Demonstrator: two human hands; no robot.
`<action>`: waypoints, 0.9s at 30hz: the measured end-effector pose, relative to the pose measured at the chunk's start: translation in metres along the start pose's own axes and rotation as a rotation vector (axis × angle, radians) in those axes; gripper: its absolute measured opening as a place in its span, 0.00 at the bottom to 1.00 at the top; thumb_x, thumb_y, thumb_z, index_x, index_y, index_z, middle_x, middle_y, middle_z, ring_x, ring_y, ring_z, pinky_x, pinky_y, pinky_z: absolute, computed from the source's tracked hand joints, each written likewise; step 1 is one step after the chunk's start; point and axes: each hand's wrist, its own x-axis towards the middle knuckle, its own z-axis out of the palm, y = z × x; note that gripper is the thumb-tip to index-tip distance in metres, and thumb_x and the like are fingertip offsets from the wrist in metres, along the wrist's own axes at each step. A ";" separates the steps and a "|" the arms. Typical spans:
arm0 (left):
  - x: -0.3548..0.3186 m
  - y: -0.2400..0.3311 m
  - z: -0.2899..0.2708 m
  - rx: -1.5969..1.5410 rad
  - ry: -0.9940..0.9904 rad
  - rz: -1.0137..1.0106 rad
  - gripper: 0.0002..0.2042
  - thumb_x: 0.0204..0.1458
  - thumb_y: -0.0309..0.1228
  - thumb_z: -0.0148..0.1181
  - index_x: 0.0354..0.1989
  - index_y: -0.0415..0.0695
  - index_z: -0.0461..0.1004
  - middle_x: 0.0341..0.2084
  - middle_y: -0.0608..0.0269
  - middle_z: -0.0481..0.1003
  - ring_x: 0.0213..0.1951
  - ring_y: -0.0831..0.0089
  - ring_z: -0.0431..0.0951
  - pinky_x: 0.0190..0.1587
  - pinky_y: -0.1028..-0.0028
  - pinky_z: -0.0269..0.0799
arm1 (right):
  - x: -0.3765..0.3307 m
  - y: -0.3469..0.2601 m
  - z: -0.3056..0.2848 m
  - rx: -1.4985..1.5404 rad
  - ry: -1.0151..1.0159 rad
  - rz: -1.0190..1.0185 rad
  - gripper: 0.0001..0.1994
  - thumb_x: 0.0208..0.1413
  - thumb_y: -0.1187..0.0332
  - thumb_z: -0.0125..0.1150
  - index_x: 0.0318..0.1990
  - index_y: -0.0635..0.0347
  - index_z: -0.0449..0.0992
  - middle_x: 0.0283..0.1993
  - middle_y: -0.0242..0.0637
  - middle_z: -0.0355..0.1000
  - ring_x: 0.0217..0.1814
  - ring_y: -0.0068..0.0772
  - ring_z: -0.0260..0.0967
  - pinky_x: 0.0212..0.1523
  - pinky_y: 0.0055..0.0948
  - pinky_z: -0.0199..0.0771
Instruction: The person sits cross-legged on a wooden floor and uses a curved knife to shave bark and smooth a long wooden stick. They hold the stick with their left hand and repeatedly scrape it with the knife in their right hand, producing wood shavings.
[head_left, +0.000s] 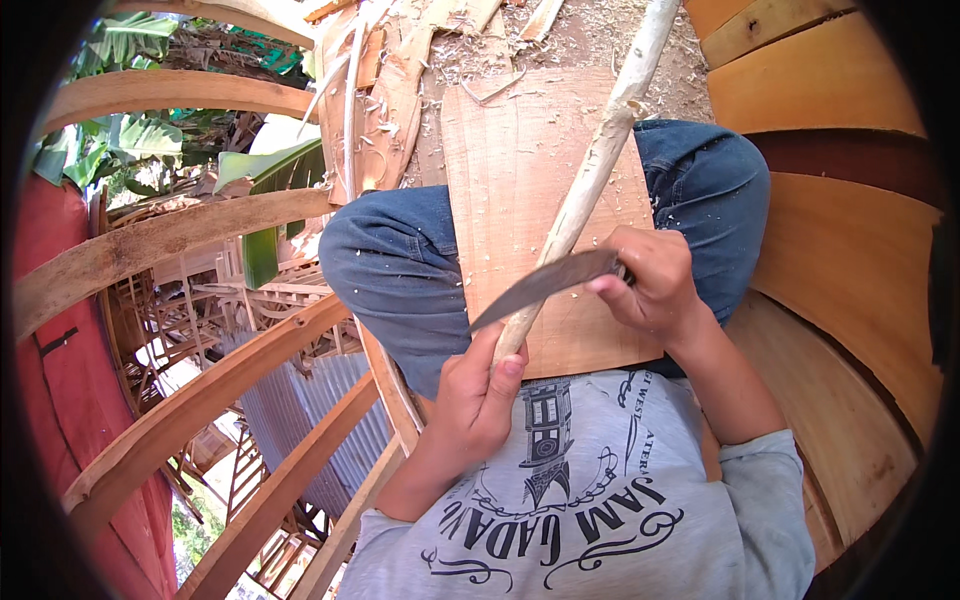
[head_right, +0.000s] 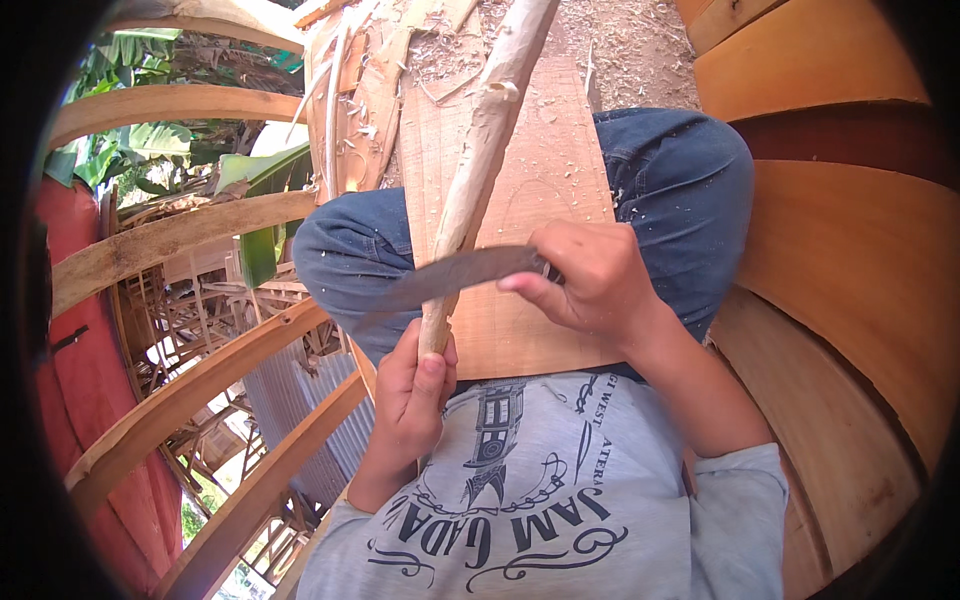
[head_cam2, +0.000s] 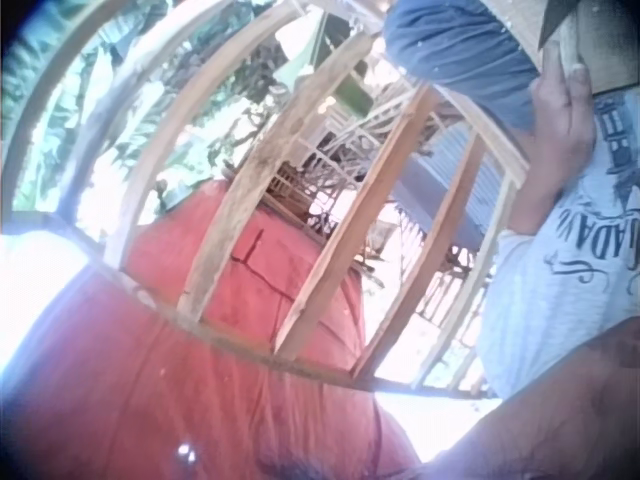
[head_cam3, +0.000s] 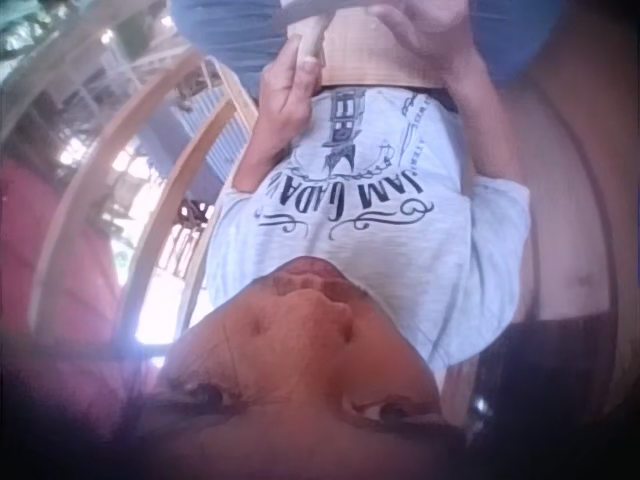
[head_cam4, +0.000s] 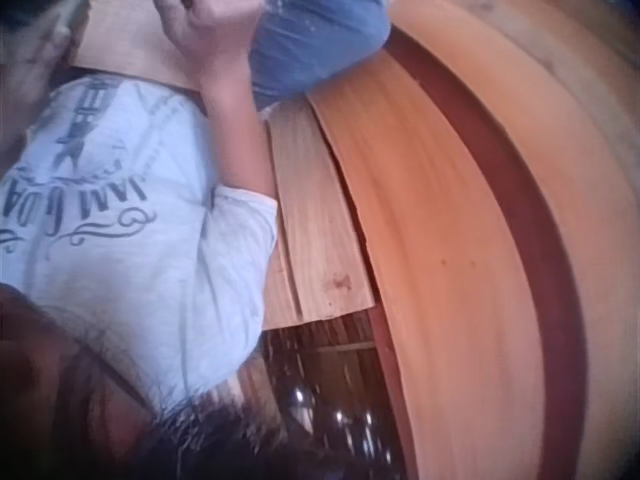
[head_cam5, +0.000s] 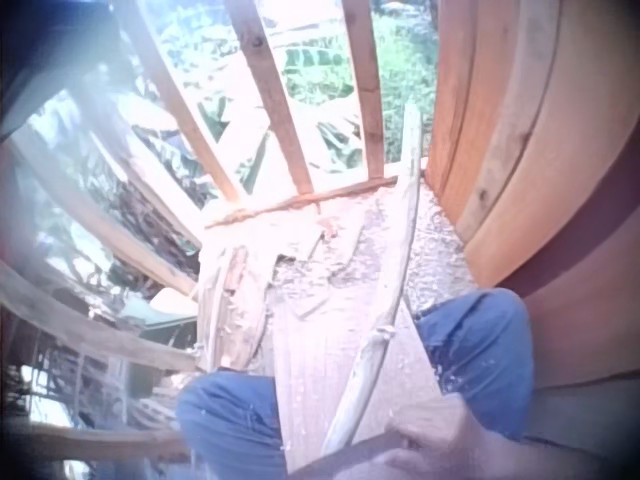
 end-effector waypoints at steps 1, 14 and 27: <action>-0.002 -0.006 0.000 -0.010 0.025 0.011 0.14 0.60 0.38 0.43 0.31 0.39 0.65 0.14 0.71 0.59 0.17 0.84 0.57 0.20 0.81 0.52 | 0.000 -0.001 0.000 -0.106 -0.177 -0.193 0.21 0.57 0.56 0.56 0.21 0.65 0.67 0.15 0.37 0.60 0.14 0.26 0.56 0.17 0.26 0.57; 0.003 -0.006 0.000 -0.048 -0.007 -0.041 0.15 0.61 0.40 0.43 0.32 0.38 0.65 0.15 0.72 0.59 0.17 0.86 0.56 0.19 0.82 0.49 | 0.004 0.023 -0.014 0.691 0.392 0.673 0.25 0.60 0.51 0.50 0.21 0.64 0.67 0.13 0.33 0.55 0.14 0.18 0.57 0.15 0.25 0.52; 0.006 -0.008 -0.005 0.180 0.112 0.082 0.07 0.58 0.28 0.47 0.35 0.37 0.67 0.13 0.62 0.63 0.16 0.75 0.65 0.21 0.75 0.60 | 0.007 0.006 -0.016 0.052 0.092 0.283 0.16 0.52 0.59 0.62 0.26 0.67 0.74 0.15 0.42 0.63 0.13 0.28 0.59 0.17 0.25 0.59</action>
